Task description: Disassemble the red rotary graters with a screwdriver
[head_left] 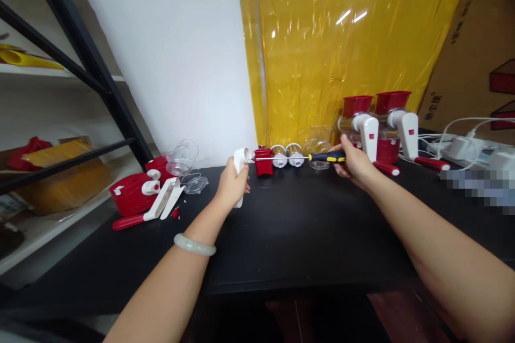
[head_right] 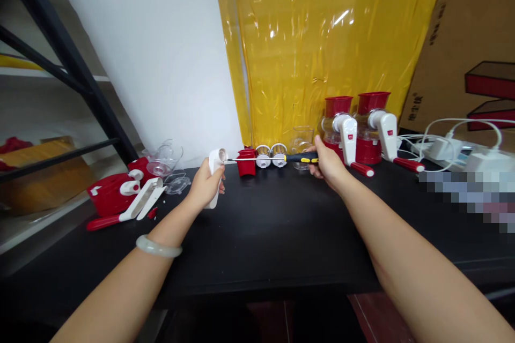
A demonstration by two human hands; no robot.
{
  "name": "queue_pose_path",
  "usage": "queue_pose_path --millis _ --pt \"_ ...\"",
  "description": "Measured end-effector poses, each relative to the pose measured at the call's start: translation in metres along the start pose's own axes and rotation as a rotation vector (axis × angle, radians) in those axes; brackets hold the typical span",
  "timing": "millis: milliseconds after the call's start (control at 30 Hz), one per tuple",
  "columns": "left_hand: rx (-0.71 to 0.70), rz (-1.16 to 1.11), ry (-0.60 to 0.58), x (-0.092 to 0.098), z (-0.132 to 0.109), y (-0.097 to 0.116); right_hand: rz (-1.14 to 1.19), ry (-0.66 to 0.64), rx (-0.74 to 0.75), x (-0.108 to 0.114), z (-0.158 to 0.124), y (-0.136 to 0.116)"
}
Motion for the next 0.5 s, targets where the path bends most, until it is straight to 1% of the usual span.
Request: queue_pose_path --millis 67,100,167,233,300,367,433,500 --pt "-0.003 0.004 0.002 0.0 0.0 0.0 -0.059 0.007 0.039 0.002 0.001 -0.001" --pt "-0.005 0.004 0.003 0.0 0.0 0.0 -0.034 0.016 0.054 0.002 0.001 -0.002" --pt "-0.008 -0.001 0.005 0.0 0.0 0.0 0.089 0.019 0.066 0.001 0.0 -0.006" --pt "-0.01 -0.009 0.007 0.0 0.0 0.0 0.219 -0.013 0.066 -0.003 -0.002 -0.01" --pt "-0.011 -0.014 0.008 0.0 0.0 0.0 0.28 -0.03 0.068 -0.005 -0.002 -0.012" --pt "-0.009 -0.016 0.008 0.0 0.0 0.0 0.254 -0.006 0.044 -0.003 0.0 -0.008" --pt "-0.008 -0.019 0.009 0.0 0.0 0.001 0.139 0.014 -0.007 0.0 0.002 0.002" --pt "-0.006 -0.02 0.008 0.0 0.0 0.001 0.01 0.013 -0.022 0.003 0.004 0.007"
Point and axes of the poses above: each hand's wrist, its own z-axis towards the middle knuckle, its own x-axis out of the back of the hand, y = z × x, the point moved 7 cm from there along z, towards the middle knuckle, and after that the axes turned 10 degrees about x, right-handed, at the moved point
